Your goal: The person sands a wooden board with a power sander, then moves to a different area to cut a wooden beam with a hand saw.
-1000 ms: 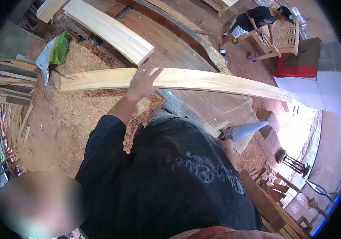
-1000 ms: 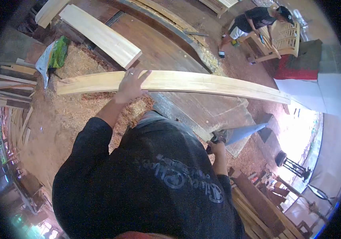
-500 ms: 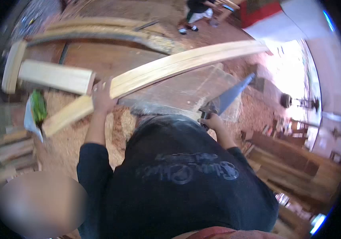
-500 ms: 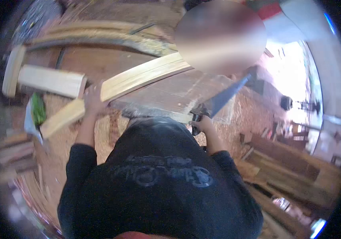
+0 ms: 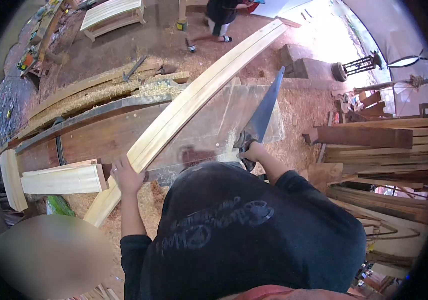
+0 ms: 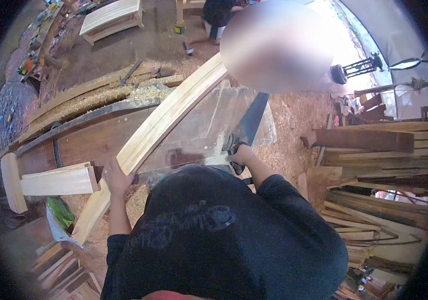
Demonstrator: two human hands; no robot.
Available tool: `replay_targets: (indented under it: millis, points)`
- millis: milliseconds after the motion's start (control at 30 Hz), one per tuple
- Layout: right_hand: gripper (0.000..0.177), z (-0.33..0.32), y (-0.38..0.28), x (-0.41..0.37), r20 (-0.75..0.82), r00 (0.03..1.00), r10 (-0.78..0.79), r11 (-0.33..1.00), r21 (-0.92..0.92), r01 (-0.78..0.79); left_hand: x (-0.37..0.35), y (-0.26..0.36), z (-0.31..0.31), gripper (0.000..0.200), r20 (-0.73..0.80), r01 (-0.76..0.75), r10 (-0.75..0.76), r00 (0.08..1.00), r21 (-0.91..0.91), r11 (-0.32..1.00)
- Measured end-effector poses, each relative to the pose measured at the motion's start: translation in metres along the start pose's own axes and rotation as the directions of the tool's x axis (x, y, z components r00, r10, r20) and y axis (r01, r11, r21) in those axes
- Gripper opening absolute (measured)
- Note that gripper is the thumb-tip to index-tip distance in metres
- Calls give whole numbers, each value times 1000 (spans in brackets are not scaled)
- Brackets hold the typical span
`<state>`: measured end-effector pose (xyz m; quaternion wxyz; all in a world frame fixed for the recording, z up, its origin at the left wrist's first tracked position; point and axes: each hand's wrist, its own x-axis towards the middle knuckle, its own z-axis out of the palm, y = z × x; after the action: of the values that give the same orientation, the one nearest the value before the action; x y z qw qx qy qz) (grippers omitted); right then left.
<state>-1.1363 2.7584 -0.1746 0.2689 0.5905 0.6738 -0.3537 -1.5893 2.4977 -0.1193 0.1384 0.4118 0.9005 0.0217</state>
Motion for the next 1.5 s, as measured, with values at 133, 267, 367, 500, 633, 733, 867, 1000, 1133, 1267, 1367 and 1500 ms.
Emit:
replay_targets:
  millis: [133,267,367,500,633,733,867,1000,1133,1267,1367,1500]
  points:
    - [77,7,12,22,13,995,-101,992,-81,101,27,41,3,99,61,-83,81,995,29,996]
    - [72,-64,-49,5,92,987,-134,934,-323,156,52,63,12,90,36,-148,149,988,-24,989]
    - [55,-113,-101,8,-169,934,-315,905,-349,242,54,61,26,78,-206,-273,245,947,-121,954]
    - [82,-165,-154,39,-395,564,-725,684,-503,527,52,71,0,67,-198,-258,244,949,-45,965]
    - [82,-198,-209,74,-127,490,-862,398,-768,501,63,64,22,70,106,-156,164,981,-81,984]
    - [77,-208,-225,112,74,563,-823,289,-798,528,62,71,10,76,185,-95,100,978,-34,995]
    - [51,-211,-238,131,168,568,-805,286,-730,621,69,74,-2,76,326,-96,95,941,-12,995]
    - [48,-210,-227,137,114,451,-885,256,-690,677,68,75,-2,73,340,-157,166,926,-54,986]
    - [56,-206,-211,130,79,380,-922,232,-674,701,60,75,3,71,389,-171,168,906,-28,985]
    - [61,-209,-200,75,158,457,-875,286,-593,753,12,80,-58,75,428,-115,115,896,-24,993]
    - [69,-210,-201,41,158,419,-894,278,-535,797,-9,68,-86,83,401,-127,165,901,-120,985]
    - [69,-212,-208,18,201,430,-880,283,-506,815,-15,55,-125,93,447,-139,160,880,-78,987]
